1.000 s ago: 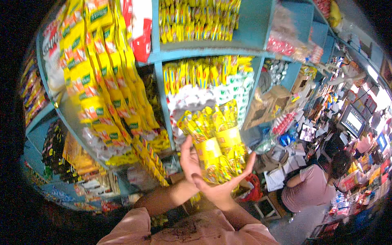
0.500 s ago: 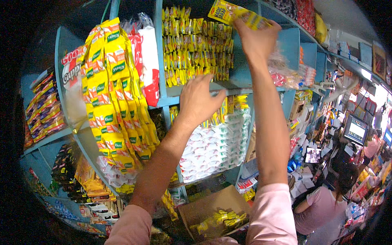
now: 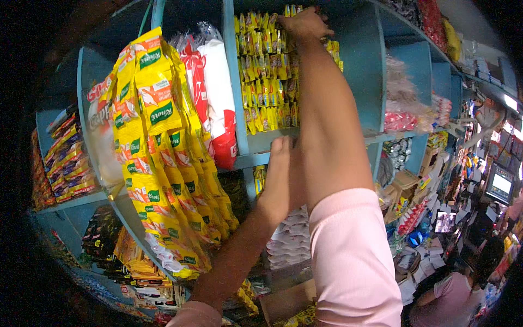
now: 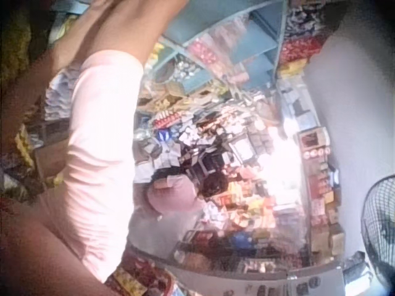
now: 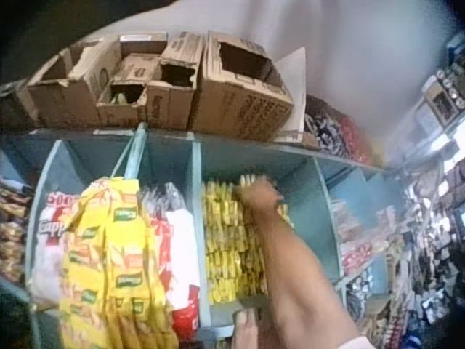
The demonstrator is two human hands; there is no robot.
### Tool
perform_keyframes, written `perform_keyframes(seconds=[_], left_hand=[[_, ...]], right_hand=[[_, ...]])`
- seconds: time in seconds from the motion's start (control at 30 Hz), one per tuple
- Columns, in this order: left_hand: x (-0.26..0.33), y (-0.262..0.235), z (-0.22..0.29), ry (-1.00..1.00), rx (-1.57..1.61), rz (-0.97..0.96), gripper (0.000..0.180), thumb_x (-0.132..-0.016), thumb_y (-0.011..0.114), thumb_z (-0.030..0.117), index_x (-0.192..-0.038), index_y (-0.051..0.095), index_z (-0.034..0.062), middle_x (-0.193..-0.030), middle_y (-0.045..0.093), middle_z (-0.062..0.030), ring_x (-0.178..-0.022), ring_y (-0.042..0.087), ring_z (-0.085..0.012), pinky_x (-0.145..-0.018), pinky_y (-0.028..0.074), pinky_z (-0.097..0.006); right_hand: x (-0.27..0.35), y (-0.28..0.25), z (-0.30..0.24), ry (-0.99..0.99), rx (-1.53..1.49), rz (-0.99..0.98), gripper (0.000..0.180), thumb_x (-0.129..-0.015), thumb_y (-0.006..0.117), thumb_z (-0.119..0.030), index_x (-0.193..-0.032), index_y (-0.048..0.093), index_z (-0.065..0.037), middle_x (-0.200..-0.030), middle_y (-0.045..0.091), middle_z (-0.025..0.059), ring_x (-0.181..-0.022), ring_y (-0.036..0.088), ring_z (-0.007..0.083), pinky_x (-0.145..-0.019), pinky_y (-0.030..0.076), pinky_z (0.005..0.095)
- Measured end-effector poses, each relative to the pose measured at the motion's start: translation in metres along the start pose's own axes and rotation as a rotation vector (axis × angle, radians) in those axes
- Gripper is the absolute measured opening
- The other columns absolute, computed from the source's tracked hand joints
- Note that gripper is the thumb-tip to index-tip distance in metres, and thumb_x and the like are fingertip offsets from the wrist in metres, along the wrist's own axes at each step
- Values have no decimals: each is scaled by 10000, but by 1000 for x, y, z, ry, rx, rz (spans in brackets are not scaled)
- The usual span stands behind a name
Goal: The person removes yellow snack packets from a cardboard box and places them onto a shelf in a store. They repeatedly pick up packets, arrange them on the shelf, and continue restocking until the box is empty.
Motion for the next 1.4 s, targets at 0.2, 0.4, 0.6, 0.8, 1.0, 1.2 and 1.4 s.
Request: perform_keyframes(seconds=[0.2,0.4,0.6,0.8,1.0,1.2,1.4], left_hand=[[3,8,-8,59,56,108,348,-884,639,307,-1067,720,22,-1000,621,-172,-1016,571,-333,-962,414,-442],[-5,17,5,-29,90,50,369,-874,626,304,-1123,695,41,-1012,622,-173,-1005,561,-332,-939,406,-456],[-2,9,5,47,-1,83,326,-883,611,286,-1107,701,67,-1020,627,-168,-955,549,-341,-869,406,-476],[-1,10,2,50,84,47,343,-858,639,306,-1086,710,61,-1015,621,-170,-975,547,-349,-883,404,-467],[3,6,4,100,89,124,337,-884,599,297,-1094,702,54,-1077,649,-200,-1057,542,-395,-965,383,-476],[2,9,-1,33,113,122,404,-838,652,313,-1117,685,22,-1088,637,-200,-1054,565,-399,-1007,407,-486],[1,4,4,-50,262,147,546,-785,770,315,-1212,668,-9,-1199,659,-185,-1144,580,-375,-1083,385,-490]], right_hand=[[1,13,-12,124,-275,-527,855,-904,668,-616,-1478,389,-47,-1528,474,243,-1406,447,433,-1182,262,612],[-25,60,6,-77,-285,-418,1161,-879,640,-738,-1572,236,101,-1575,409,309,-1446,445,461,-1168,386,577],[-29,66,6,37,-131,-450,1119,-903,488,-802,-1678,72,-109,-1692,262,229,-1553,282,428,-1227,167,705],[-10,27,28,155,-465,-160,1132,-803,750,-707,-1529,366,72,-1445,558,328,-1387,531,439,-1188,275,689],[10,15,11,192,-151,-189,598,-819,786,-643,-1131,769,-133,-1278,722,145,-1231,664,348,-1079,457,564],[5,5,13,132,-144,-326,592,-883,735,-580,-1235,753,-104,-1317,707,172,-1224,665,388,-1107,429,590],[-4,-20,59,-194,-253,-160,520,-867,753,-641,-971,778,-132,-953,765,120,-919,742,265,-864,565,420]])
Point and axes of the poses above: each hand's wrist, its own x-axis away from the middle knuckle, its own y-axis out of the palm, z = x × y, the point moved 4 cm from there along -x, towards the middle knuckle
